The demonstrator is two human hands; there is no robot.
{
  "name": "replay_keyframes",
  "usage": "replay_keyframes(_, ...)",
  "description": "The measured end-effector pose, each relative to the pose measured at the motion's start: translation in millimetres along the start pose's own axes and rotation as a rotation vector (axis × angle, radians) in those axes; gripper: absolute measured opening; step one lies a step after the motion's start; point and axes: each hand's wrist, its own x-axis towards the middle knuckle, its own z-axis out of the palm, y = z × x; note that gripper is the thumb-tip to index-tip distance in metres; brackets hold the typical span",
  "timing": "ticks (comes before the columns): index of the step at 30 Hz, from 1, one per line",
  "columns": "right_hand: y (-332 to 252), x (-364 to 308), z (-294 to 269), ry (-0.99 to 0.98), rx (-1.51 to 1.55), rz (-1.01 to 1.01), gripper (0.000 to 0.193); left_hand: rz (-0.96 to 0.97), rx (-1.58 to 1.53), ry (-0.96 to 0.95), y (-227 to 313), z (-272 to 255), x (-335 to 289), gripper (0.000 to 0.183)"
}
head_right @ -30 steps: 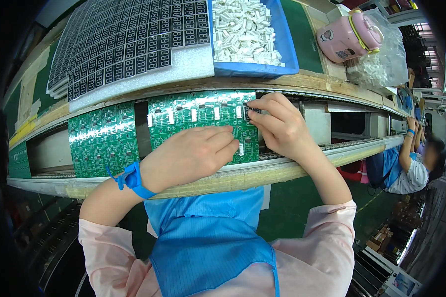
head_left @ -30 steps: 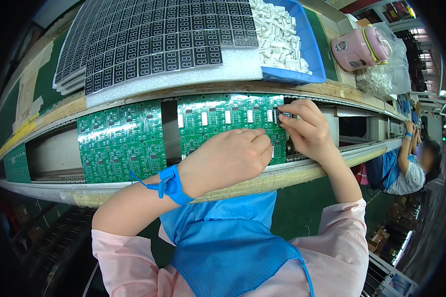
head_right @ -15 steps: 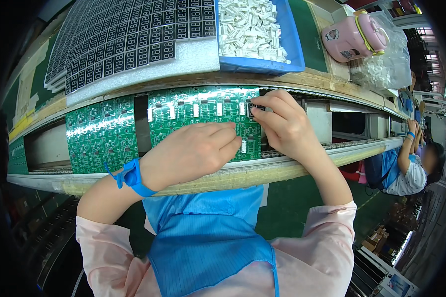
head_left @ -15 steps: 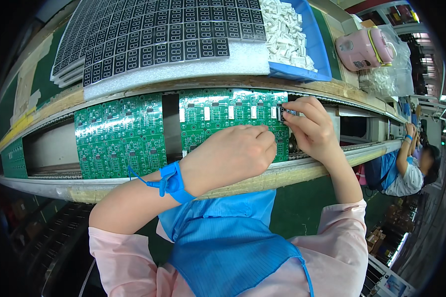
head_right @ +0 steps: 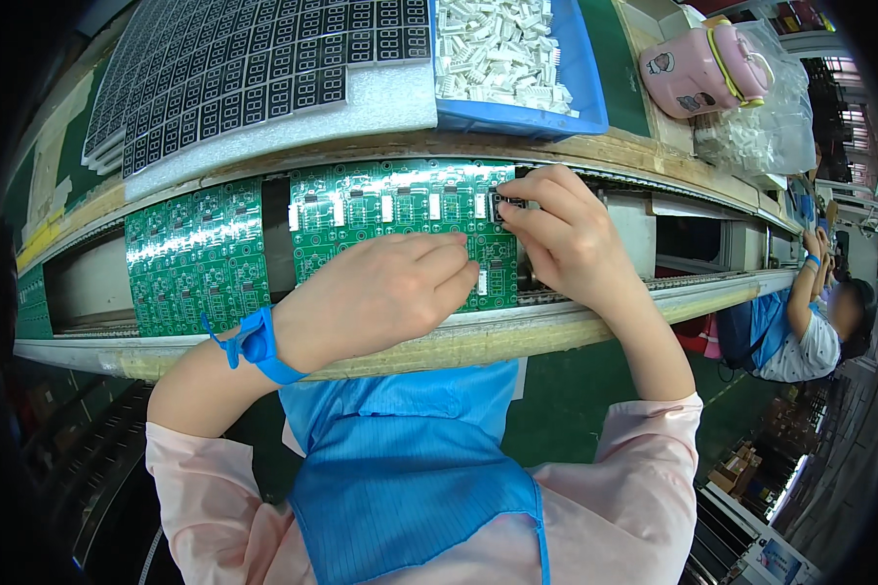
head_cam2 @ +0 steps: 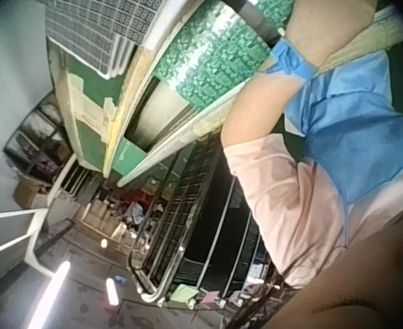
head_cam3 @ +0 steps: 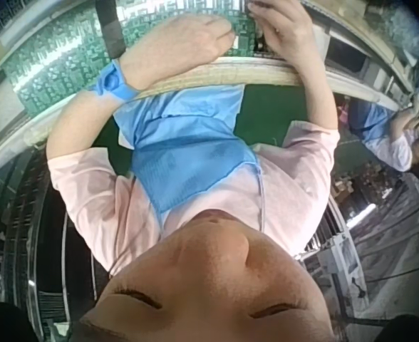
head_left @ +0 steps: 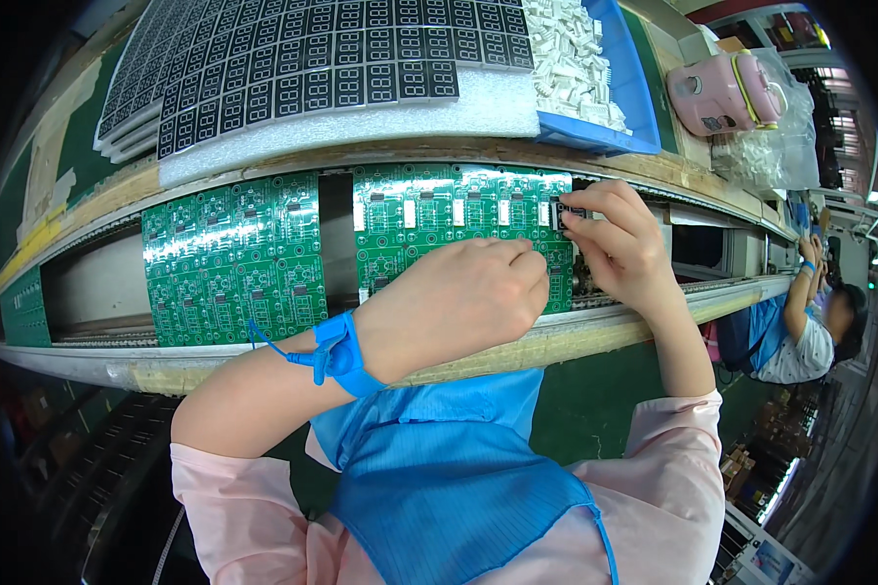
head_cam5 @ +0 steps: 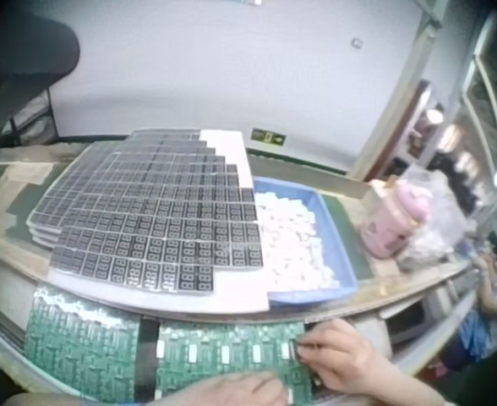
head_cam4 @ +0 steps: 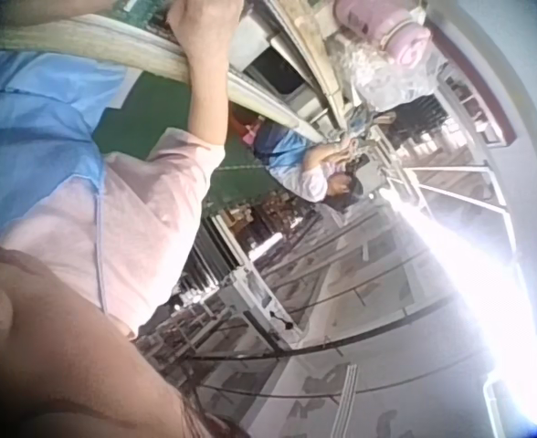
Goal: The person picks small white components from a blue bin and places them onto designated spots on a green circuit board. They then pick black rectangular components from a tray and insert them into the board. The person continues this assembly process, handling components one by one and placing them into the circuit board.
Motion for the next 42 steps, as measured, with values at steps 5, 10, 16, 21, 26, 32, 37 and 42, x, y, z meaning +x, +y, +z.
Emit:
replay_keyframes(5,-1,0,-1,-0.006,0.008,0.005,0.026,0.001,0.000,-0.014,0,-1,1,0.026)
replay_keyframes(10,-5,1,-2,-0.014,-0.021,0.020,0.026,-0.001,0.003,0.000,0,-1,0,0.026)
replay_keyframes(16,-2,1,-4,-0.037,-0.014,0.012,0.027,0.003,-0.001,-0.002,0,1,1,0.026)
replay_keyframes(21,-7,1,-4,-0.056,-0.043,0.038,0.029,-0.001,0.006,-0.008,1,1,1,0.027)
replay_keyframes(26,-10,4,-10,-0.115,-0.034,0.057,0.032,-0.001,0.012,-0.005,1,1,1,0.027)
replay_keyframes(32,-16,11,-18,-0.209,-0.097,0.073,0.033,0.006,0.021,0.021,1,1,1,0.025)
replay_keyframes(37,-13,6,-15,-0.169,-0.074,0.073,0.032,0.010,0.031,0.042,1,3,1,0.024)
replay_keyframes(42,-15,7,-14,-0.140,-0.025,0.113,0.028,0.011,0.030,0.042,1,2,2,0.024)
